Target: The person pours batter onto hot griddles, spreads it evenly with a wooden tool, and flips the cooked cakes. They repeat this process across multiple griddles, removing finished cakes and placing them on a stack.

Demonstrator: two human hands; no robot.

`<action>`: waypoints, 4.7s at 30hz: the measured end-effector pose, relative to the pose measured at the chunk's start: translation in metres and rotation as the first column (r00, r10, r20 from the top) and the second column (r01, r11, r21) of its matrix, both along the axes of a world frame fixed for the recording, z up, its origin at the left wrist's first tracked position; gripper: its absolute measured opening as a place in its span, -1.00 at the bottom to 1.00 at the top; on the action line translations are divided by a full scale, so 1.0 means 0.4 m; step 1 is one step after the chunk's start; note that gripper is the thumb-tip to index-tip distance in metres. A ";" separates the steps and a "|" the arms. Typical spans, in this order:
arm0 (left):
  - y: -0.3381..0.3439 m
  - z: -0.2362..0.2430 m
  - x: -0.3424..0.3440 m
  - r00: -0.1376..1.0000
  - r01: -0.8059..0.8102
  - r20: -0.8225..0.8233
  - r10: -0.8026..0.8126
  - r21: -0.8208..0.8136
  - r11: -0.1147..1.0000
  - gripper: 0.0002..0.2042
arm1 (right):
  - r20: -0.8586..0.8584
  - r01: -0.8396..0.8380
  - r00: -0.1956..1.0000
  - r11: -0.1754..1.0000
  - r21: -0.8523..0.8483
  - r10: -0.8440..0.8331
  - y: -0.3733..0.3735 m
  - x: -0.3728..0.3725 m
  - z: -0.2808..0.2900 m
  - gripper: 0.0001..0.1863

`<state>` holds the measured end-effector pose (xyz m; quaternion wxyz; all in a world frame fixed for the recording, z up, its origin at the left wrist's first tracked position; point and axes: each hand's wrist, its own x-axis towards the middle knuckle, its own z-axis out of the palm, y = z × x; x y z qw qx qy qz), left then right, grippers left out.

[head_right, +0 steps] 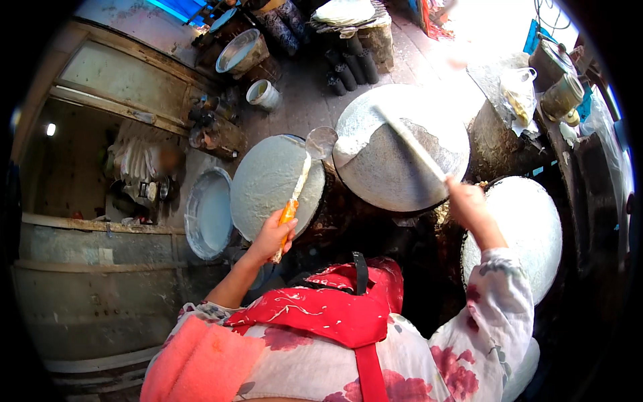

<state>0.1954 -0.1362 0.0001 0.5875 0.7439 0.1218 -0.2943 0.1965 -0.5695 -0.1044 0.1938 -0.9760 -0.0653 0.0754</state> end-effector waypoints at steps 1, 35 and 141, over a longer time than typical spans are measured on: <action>0.000 -0.008 0.006 1.000 0.016 0.013 -0.016 0.006 1.000 -0.63 | -0.055 -0.081 0.996 0.993 -0.083 0.077 0.018 -0.026 0.029 -0.67; 0.408 0.000 -0.029 0.936 0.189 0.321 -0.145 -0.112 0.975 -0.64 | -0.313 0.646 0.633 0.260 0.717 -0.708 0.844 -0.305 -0.153 -0.72; 0.115 0.043 0.025 0.953 0.137 -0.181 -0.243 -0.458 0.878 -0.69 | 0.056 0.478 0.878 0.874 -0.088 -0.475 0.326 -0.146 0.007 -0.85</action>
